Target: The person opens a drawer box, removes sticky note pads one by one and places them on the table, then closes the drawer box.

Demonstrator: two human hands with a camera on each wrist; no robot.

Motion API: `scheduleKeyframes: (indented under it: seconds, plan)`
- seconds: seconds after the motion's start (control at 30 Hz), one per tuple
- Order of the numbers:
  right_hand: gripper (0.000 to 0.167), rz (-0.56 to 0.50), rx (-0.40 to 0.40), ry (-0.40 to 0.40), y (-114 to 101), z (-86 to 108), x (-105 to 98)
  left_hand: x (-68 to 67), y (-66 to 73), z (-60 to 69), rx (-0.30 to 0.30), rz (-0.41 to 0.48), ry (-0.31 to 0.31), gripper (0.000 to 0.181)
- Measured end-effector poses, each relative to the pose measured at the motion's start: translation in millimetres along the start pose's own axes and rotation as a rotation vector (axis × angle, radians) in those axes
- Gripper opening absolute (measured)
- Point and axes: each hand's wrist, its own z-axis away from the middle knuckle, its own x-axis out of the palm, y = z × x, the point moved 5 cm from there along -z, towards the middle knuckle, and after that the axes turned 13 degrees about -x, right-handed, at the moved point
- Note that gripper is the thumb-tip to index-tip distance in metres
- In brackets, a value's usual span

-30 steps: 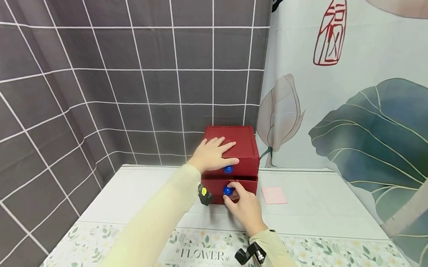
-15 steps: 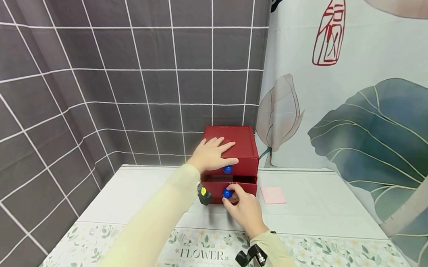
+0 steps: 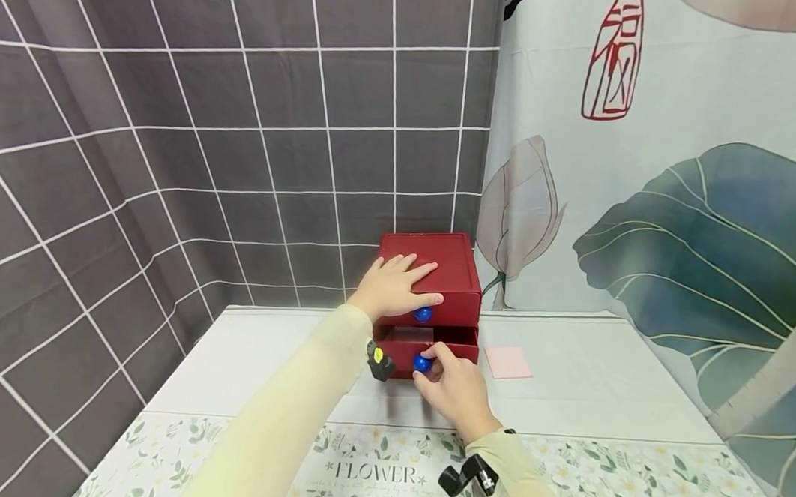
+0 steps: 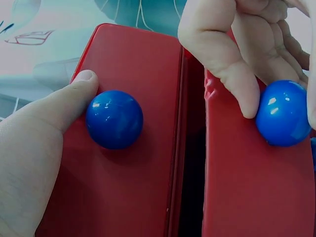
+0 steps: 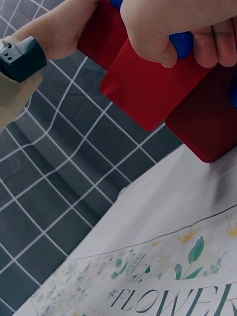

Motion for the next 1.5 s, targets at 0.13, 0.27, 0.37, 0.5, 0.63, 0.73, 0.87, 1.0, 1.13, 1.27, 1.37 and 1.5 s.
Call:
scheduleKeyframes:
  seconds: [0.13,0.27,0.37,0.5,0.63,0.73,0.87,1.0,1.13,1.27,1.37,1.5]
  plan:
    - [0.028,0.02,-0.012,-0.019,-1.6,-0.9,-1.8,0.7,-0.2,0.2,0.0,0.006,-0.001,0.079]
    - [0.029,0.022,-0.037,-0.032,-3.3,-2.2,-4.0,1.2,-0.5,0.4,-0.003,0.006,0.0,0.079]
    - [0.029,0.016,-0.063,-0.047,-4.6,-3.5,-5.8,1.6,-0.2,0.0,-0.003,0.003,0.0,0.079]
    - [0.03,0.02,-0.089,-0.083,-5.6,-5.5,-7.8,2.3,0.1,-1.5,-0.005,0.008,-0.002,0.08]
    - [0.032,0.031,-0.119,-0.124,-6.2,-7.8,-9.8,2.5,-0.2,-3.1,-0.009,0.015,0.001,0.08]
    - [0.032,0.029,-0.142,-0.147,-7.4,-9.2,-11.6,1.9,-0.4,-3.7,-0.008,0.016,0.005,0.08]
    - [0.031,0.015,-0.151,-0.175,-8.5,-9.9,-12.9,1.7,-0.7,-3.9,-0.006,0.02,0.003,0.08]
    - [0.03,0.0,-0.138,-0.204,-9.3,-10.2,-13.3,2.4,-0.9,-4.0,-0.005,0.024,0.0,0.08]
    - [0.029,-0.019,-0.126,-0.243,-10.5,-10.3,-12.9,3.1,-0.8,-3.9,-0.002,0.021,-0.002,0.08]
    - [0.027,-0.037,-0.14,-0.28,-12.1,-10.9,-14.0,2.4,0.1,-3.3,-0.002,0.018,-0.002,0.079]
    - [0.027,-0.033,-0.156,-0.3,-13.8,-11.5,-15.4,2.1,0.4,-3.4,-0.004,0.015,0.001,0.079]
    - [0.029,-0.03,-0.178,-0.318,-16.8,-11.9,-17.2,2.6,0.3,-4.0,-0.001,0.016,0.002,0.079]
